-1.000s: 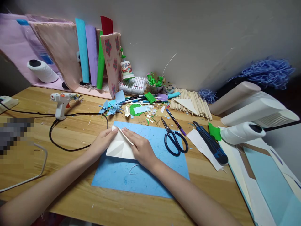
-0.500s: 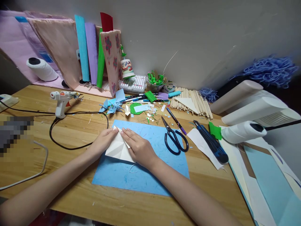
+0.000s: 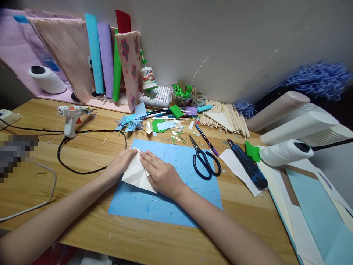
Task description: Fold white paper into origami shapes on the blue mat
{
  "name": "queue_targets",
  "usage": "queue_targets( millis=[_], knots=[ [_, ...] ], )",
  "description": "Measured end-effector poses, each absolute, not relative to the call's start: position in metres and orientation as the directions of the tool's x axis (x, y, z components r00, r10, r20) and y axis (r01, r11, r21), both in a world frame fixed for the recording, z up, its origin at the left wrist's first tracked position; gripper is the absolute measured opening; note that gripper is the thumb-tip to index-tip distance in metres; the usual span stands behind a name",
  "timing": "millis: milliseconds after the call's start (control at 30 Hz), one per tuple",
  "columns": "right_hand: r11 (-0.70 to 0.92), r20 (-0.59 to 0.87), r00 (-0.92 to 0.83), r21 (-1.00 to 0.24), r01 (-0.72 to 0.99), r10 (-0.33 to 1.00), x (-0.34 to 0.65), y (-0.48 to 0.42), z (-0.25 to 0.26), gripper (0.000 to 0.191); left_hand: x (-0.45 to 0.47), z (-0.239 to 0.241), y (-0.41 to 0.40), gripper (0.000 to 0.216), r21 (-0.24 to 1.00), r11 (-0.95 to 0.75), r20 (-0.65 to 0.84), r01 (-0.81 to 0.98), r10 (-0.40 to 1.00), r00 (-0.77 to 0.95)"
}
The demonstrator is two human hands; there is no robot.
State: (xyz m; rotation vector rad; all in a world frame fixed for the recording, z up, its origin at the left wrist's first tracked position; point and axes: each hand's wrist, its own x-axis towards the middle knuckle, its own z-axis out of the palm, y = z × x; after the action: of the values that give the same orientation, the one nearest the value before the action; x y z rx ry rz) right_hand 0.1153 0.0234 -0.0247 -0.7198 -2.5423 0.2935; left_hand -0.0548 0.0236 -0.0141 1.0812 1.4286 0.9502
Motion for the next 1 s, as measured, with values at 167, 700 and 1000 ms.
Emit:
queue_targets(
  millis=[167,700,1000],
  knots=[
    [0.846,0.383,-0.757,-0.309,0.434,0.529,0.1149,0.0229,-0.0245,0.047,-0.0555,-0.0155,0.0236,0.025,0.951,0.264,-0.259,0.163,0.964,-0.050],
    [0.854,0.418,-0.746,-0.220,0.471,0.519,0.1135,0.0200,-0.0237,0.046,-0.0539,-0.0225,0.0235,0.035,0.937,0.340,-0.333,-0.085,0.939,0.082],
    [0.854,0.434,-0.737,-0.212,0.475,0.518,0.1132,0.0189,-0.0213,0.044,-0.0530,-0.0173,0.0214,0.034,0.918,0.370,-0.371,-0.142,0.928,0.017]
  ],
)
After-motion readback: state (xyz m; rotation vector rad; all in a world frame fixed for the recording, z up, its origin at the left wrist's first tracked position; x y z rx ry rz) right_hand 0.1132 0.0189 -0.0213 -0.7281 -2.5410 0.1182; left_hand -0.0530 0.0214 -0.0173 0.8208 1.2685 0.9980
